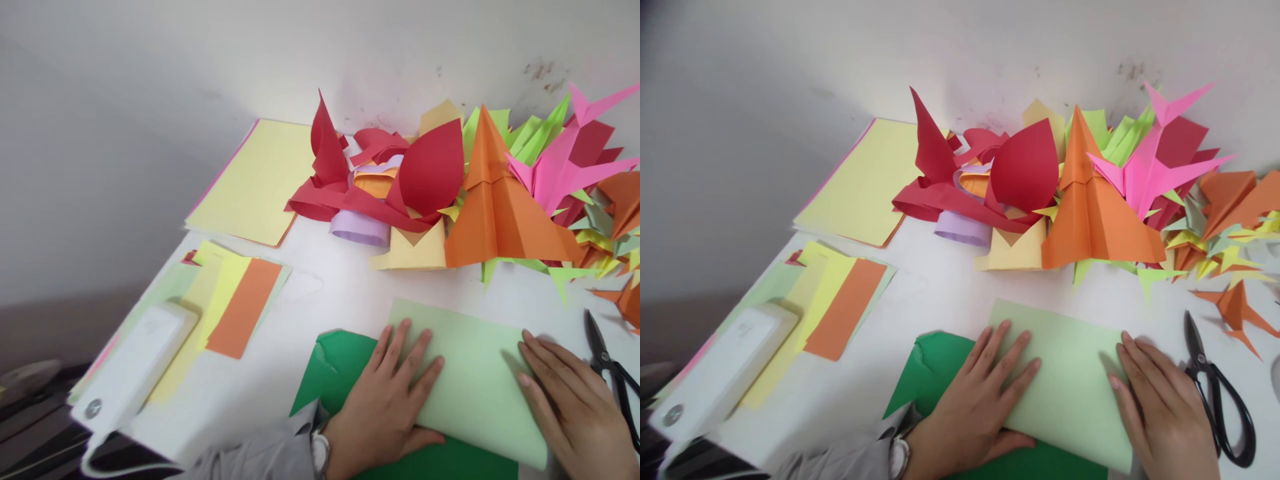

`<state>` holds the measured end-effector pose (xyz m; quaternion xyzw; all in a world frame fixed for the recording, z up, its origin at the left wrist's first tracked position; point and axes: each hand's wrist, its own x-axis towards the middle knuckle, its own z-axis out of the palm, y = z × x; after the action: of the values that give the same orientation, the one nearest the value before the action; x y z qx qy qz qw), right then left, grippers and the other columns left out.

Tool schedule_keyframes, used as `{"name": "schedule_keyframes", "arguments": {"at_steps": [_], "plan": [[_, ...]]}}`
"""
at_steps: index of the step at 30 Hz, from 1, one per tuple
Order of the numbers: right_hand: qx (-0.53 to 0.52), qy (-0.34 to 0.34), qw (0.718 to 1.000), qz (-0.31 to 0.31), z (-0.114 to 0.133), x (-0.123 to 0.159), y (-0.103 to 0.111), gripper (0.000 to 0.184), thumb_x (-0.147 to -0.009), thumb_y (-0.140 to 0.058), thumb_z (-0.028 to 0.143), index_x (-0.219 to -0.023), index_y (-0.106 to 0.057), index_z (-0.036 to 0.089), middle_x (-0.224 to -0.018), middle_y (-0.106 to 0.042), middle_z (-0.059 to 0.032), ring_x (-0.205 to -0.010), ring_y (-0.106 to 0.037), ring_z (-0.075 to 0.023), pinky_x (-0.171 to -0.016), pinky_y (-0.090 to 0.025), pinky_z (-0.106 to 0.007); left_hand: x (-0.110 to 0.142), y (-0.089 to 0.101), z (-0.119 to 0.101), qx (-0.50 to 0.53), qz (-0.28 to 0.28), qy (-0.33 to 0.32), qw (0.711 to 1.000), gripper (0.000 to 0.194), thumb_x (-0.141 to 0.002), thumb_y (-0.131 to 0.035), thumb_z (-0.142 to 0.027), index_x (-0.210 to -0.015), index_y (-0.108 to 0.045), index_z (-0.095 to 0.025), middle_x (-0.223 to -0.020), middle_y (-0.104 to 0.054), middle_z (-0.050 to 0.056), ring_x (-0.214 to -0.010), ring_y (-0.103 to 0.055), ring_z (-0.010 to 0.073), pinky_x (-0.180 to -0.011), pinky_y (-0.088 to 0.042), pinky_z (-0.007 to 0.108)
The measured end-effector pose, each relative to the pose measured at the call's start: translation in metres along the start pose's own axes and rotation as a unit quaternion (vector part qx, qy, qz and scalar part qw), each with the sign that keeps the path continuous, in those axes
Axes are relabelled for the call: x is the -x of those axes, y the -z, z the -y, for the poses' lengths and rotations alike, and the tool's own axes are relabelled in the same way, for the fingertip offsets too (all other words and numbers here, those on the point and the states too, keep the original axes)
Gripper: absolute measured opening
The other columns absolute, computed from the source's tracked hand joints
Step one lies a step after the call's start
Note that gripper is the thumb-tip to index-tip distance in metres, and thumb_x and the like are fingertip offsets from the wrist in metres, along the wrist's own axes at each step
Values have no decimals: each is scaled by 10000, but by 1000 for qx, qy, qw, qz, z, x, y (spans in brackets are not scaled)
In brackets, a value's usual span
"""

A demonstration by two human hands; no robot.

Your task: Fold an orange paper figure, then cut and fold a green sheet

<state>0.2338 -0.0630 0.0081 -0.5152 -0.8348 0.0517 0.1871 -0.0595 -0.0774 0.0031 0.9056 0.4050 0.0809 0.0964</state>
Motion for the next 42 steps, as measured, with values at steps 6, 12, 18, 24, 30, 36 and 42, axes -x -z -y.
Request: {"name": "schedule_keyframes", "arguments": {"at_steps": [6, 12, 18, 24, 30, 36, 42], "plan": [[0, -3, 1000, 6, 0, 1, 0, 414, -927, -528, 341, -1301, -563, 168, -1257, -645, -112, -1169, -579, -321, -980, -453, -505, 2, -2, -1, -9, -6, -2, 1000, 853, -777, -430, -755, -1400, -445, -173, -1537, -289, 210, -1414, -147, 478, -1056, -250, 662], [-2, -9, 1000, 1, 1, 0, 0, 408, -927, -526, 337, -1303, -564, 183, -1252, -649, -104, -1167, -583, -316, -989, -453, -504, 2, 0, -2, -12, -4, -8, 1000, 836, -775, -469, -735, -1387, -461, -166, -1518, -323, 221, -1407, -163, 490, -1044, -275, 667], [3, -1, 1000, 2, 0, 1, -1, 420, -930, -521, 343, -1311, -555, 170, -1250, -649, -110, -1164, -581, -319, -985, -444, -499, 1, 2, -3, -18, -7, -10, 1000, 791, -804, -426, -723, -1367, -483, -169, -1508, -345, 214, -1408, -190, 471, -1049, -285, 655], [-2, 1, 1000, 3, 0, 1, 0, 424, -927, -529, 332, -1320, -546, 174, -1250, -648, -109, -1166, -578, -317, -987, -443, -498, 1, 2, -4, -26, -13, -18, 999, 761, -811, -449, -701, -1346, -501, -162, -1468, -407, 216, -1390, -229, 484, -1030, -319, 653], [-1, -1, 1000, 4, 0, 1, -1, 421, -925, -535, 328, -1314, -554, 168, -1257, -646, -109, -1175, -574, -316, -998, -440, -492, 2, 1, -3, -7, -11, -16, 1000, 763, -809, -466, -697, -1359, -493, -169, -1501, -362, 208, -1408, -197, 467, -1060, -275, 658], [3, 4, 1000, 9, -1, 2, 0, 420, -929, -533, 310, -1320, -544, 156, -1263, -639, -117, -1180, -563, -311, -993, -436, -483, 2, 2, -2, 10, -5, -8, 1000, 769, -816, -462, -693, -1382, -465, -173, -1533, -306, 197, -1423, -138, 462, -1061, -258, 669], [3, 6, 1000, 9, -2, 3, 0, 415, -924, -542, 298, -1306, -556, 139, -1262, -638, -122, -1181, -564, -312, -1001, -434, -480, 0, 3, -2, -2, -8, -12, 1000, 754, -827, -439, -693, -1368, -483, -169, -1485, -382, 201, -1418, -131, 477, -1048, -268, 670]]}}
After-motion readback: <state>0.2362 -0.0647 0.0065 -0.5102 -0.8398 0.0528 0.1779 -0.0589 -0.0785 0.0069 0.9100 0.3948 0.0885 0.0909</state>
